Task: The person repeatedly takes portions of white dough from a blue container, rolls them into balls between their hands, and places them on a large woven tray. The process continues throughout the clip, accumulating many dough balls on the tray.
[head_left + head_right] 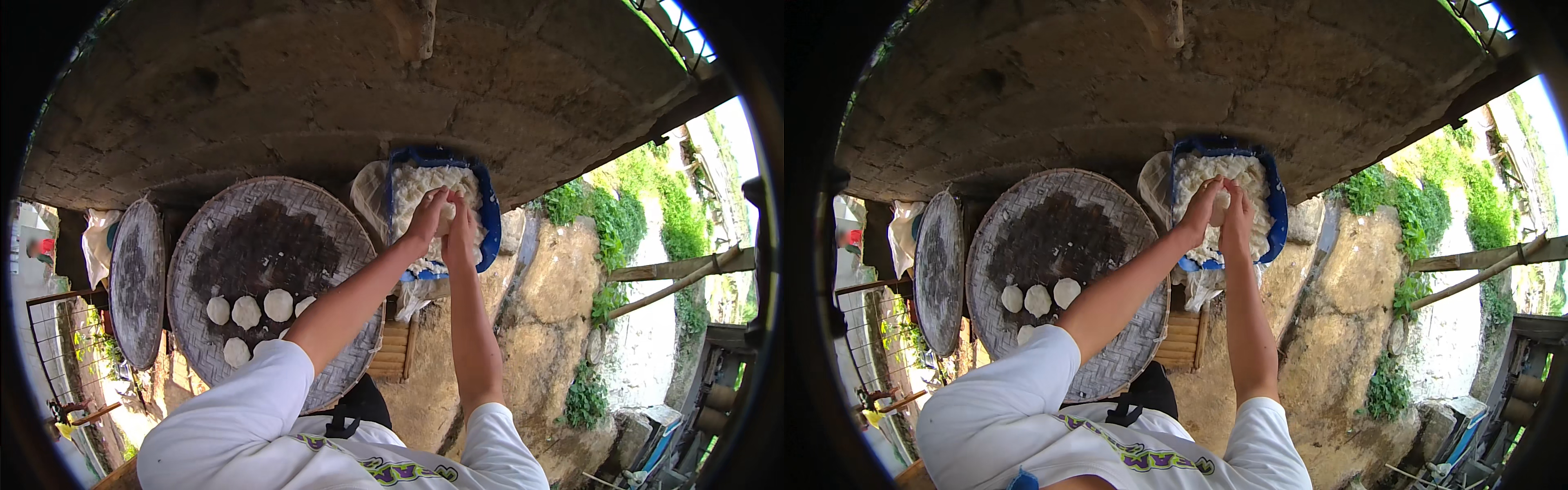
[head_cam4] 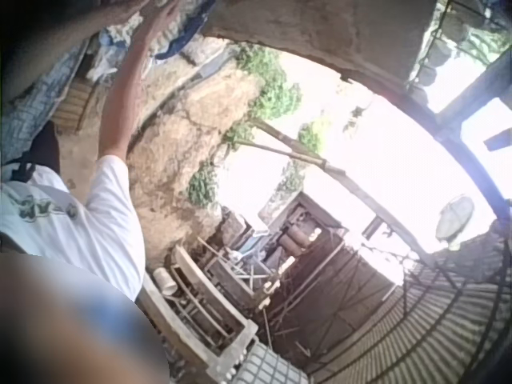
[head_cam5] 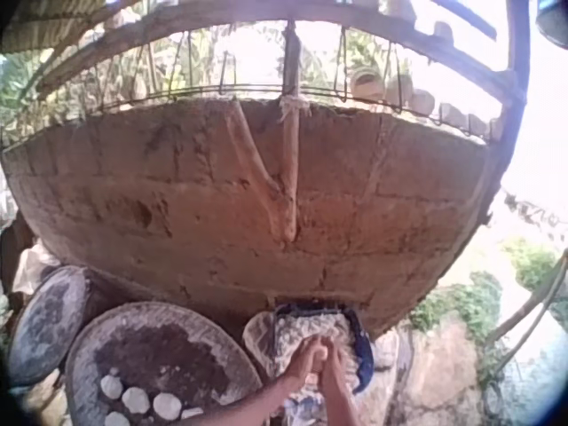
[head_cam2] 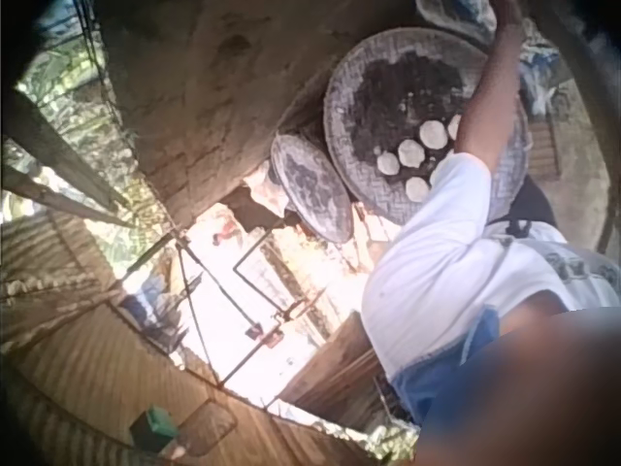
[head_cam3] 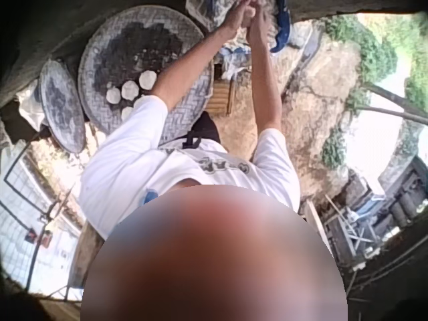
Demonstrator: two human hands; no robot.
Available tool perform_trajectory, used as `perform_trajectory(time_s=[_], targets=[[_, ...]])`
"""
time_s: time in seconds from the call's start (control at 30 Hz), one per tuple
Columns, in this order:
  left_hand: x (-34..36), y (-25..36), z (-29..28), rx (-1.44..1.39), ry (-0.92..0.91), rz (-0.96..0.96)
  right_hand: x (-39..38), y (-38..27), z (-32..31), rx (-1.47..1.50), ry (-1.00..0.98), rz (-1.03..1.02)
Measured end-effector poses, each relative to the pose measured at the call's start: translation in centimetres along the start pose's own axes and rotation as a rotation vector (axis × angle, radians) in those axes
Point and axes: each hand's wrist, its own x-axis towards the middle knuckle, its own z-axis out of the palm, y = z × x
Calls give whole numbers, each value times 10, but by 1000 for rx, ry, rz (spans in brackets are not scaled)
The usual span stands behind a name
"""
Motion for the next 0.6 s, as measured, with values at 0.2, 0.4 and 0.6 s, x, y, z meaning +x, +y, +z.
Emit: perform_trajectory(time_s=[0.2,0.4,0.6], targets=[[-51,22,2,10,208,228,-49,14,26,655,70,74],[-133,61,-26,-499,-97,-182,-135,-14,67,-70,-28,-608],[-193,101,-54,-276,71,-17,-190,-9,118,311,10,-134]])
